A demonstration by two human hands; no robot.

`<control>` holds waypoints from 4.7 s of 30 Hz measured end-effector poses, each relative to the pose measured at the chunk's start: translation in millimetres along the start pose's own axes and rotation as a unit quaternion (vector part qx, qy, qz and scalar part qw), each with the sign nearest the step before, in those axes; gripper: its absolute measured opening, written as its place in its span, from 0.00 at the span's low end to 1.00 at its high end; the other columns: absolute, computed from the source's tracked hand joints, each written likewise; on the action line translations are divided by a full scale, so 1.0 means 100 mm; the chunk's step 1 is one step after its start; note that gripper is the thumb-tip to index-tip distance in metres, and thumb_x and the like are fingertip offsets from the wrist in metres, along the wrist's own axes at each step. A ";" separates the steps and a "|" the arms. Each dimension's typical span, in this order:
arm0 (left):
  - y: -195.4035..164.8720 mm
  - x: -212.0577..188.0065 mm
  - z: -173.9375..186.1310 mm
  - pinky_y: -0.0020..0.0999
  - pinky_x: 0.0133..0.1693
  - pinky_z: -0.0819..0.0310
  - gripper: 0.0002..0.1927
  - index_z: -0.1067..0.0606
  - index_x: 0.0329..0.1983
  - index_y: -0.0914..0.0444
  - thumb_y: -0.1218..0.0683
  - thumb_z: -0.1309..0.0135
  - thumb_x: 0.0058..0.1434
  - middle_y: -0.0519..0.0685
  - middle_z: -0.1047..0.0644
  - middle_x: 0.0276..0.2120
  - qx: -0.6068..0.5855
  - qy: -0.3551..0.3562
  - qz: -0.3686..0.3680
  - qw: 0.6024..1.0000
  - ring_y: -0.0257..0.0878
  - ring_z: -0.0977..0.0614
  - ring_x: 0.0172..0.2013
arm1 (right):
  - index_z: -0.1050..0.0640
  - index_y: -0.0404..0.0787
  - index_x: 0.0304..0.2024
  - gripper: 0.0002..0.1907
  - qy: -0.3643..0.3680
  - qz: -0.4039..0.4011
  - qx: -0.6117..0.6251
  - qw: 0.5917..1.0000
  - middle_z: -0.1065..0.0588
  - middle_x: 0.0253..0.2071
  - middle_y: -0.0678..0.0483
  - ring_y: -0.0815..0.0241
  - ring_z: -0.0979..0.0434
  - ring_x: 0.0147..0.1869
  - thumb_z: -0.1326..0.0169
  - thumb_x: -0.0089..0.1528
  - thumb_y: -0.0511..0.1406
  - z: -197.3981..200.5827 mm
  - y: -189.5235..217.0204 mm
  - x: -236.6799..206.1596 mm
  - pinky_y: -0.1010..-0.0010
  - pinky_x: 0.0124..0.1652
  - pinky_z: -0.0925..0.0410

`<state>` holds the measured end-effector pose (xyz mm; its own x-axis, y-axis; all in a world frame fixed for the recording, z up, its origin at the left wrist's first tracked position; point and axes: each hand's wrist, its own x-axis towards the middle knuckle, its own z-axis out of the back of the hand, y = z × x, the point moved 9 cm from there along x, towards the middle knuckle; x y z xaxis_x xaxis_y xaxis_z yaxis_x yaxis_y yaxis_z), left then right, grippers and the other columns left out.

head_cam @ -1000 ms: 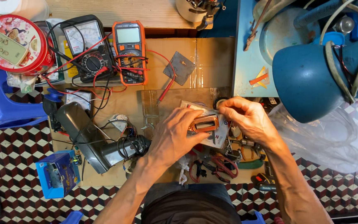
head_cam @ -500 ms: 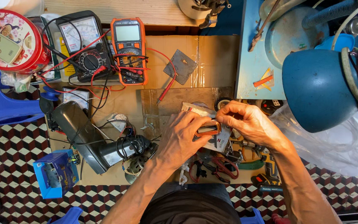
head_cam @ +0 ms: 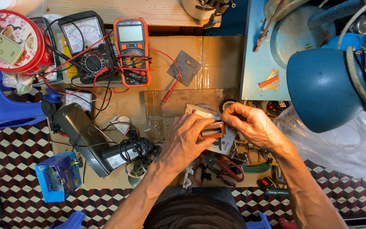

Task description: The person assembles a small electronic device by inserting a cylindrical component into a rectangular housing, then uses pliers to trim a protruding wire. The person continues to adjust the component within the housing.

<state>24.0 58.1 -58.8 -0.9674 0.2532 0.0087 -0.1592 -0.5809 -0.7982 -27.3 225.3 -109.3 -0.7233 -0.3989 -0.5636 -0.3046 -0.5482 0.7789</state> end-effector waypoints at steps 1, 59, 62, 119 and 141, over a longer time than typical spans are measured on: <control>0.00 0.00 -0.01 0.43 0.51 0.32 0.25 0.23 0.54 0.62 0.52 0.33 0.54 0.48 0.23 0.45 0.001 0.000 0.001 1.000 0.45 0.23 0.49 | 0.20 0.38 0.41 0.11 -0.001 -0.006 0.012 1.000 0.24 0.29 0.59 0.69 0.30 0.32 0.47 0.66 0.39 0.02 -0.01 0.00 0.74 0.32 0.32; -0.08 0.00 -0.03 0.43 0.51 0.29 0.20 0.23 0.51 0.60 0.55 0.35 0.55 0.49 0.22 0.45 -0.015 0.010 0.012 1.000 0.47 0.21 0.48 | 0.23 0.36 0.37 0.12 0.057 0.067 -0.075 0.993 0.23 0.27 0.53 0.63 0.27 0.31 0.46 0.64 0.40 0.07 0.13 -0.06 0.67 0.34 0.31; -0.06 0.00 -0.04 0.43 0.51 0.29 0.20 0.23 0.50 0.60 0.54 0.35 0.55 0.49 0.23 0.45 -0.012 0.015 0.024 1.000 0.48 0.22 0.48 | 0.21 0.37 0.38 0.12 0.041 0.022 -0.064 0.997 0.23 0.27 0.53 0.63 0.27 0.31 0.46 0.64 0.40 0.08 0.04 -0.07 0.67 0.33 0.31; -0.17 -0.02 -0.06 0.44 0.52 0.29 0.19 0.23 0.49 0.61 0.53 0.35 0.57 0.51 0.22 0.45 0.019 0.006 0.004 1.000 0.50 0.21 0.48 | 0.22 0.35 0.38 0.09 -0.007 -0.018 0.167 0.986 0.19 0.33 0.52 0.65 0.22 0.35 0.46 0.65 0.36 0.30 -0.68 -0.39 0.73 0.37 0.29; -0.24 0.02 -0.08 0.44 0.49 0.27 0.22 0.24 0.55 0.61 0.54 0.36 0.57 0.51 0.23 0.46 0.024 0.038 0.016 0.999 0.51 0.21 0.47 | 0.22 0.36 0.36 0.13 0.069 -0.047 0.096 0.992 0.22 0.29 0.56 0.67 0.25 0.30 0.45 0.64 0.41 0.20 -0.60 -0.23 0.74 0.33 0.29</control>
<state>27.5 78.9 -44.7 -0.9546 0.2912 -0.0635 -0.1400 -0.6262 -0.7670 -4.9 282.6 -137.7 -0.5986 -0.4560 -0.6586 -0.4889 -0.4434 0.7513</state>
